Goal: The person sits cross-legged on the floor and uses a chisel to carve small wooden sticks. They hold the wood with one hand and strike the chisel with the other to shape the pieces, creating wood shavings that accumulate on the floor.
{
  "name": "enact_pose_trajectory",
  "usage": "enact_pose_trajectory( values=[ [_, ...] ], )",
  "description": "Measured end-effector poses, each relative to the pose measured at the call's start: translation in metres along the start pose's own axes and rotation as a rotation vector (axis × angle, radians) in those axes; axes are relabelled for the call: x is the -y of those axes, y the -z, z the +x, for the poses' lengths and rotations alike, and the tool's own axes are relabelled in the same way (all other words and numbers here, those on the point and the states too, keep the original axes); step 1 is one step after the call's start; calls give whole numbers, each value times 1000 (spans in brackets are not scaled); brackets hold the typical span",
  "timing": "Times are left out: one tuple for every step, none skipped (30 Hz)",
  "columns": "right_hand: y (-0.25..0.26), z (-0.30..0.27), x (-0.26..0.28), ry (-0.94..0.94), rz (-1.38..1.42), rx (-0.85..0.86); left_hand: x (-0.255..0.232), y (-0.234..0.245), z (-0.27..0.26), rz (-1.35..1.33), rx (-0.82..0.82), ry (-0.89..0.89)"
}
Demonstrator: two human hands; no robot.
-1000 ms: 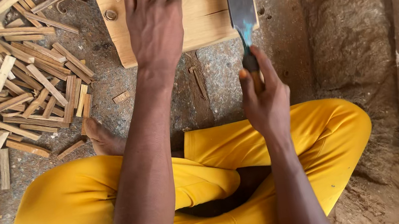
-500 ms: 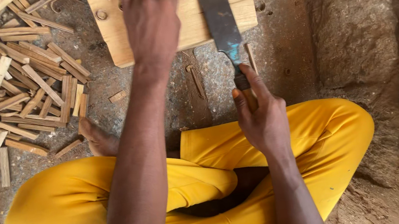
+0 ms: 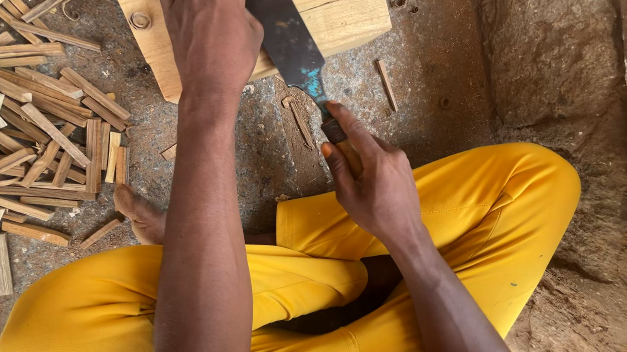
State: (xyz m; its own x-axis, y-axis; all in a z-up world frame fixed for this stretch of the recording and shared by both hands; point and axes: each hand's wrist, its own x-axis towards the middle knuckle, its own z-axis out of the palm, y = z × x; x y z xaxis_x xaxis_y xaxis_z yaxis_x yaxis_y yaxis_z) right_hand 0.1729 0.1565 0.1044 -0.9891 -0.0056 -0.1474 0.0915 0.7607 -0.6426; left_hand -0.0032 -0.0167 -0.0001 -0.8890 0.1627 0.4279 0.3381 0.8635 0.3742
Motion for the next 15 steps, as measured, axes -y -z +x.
enact_pose_trajectory(
  values=[
    [0, 1, 2, 18, 0, 1, -1, 0, 1, -21, 15, 16],
    [0, 1, 4, 35, 0, 1, -2, 0, 1, -43, 30, 32],
    [0, 1, 6, 23, 5, 3, -3, 0, 1, -37, 21, 35],
    [0, 0, 8, 10, 10, 4, -3, -1, 1, -30, 11, 37],
    [0, 0, 10, -2, 15, 7, -4, -1, 1, -24, 2, 42],
    [0, -1, 11, 8, 15, 4, -5, -1, 0, -21, -17, 34],
    [0, -1, 11, 19, 15, 1, -5, -2, 0, -18, -36, 27],
    [0, -2, 11, 30, 15, -2, -5, -3, 0, -14, -55, 19],
    [0, -2, 12, 46, 11, -17, -6, -4, -1, -17, -54, 28],
    [0, -2, 12, 63, 8, -32, -6, -5, -1, -19, -52, 36],
    [-1, -1, 12, 80, 4, -48, -6, -5, -1, -21, -52, 43],
    [-1, -1, 12, 64, 7, -40, -6, -6, -1, -24, -62, 41],
    [-1, -1, 12, 45, 10, -30, -6, -6, -2, -28, -70, 40],
    [-2, -1, 12, 27, 13, -20, -6, -6, -3, -32, -77, 39],
    [-2, 0, 12, 9, 11, -14, -7, -6, -3, -38, -81, 39]
  ],
)
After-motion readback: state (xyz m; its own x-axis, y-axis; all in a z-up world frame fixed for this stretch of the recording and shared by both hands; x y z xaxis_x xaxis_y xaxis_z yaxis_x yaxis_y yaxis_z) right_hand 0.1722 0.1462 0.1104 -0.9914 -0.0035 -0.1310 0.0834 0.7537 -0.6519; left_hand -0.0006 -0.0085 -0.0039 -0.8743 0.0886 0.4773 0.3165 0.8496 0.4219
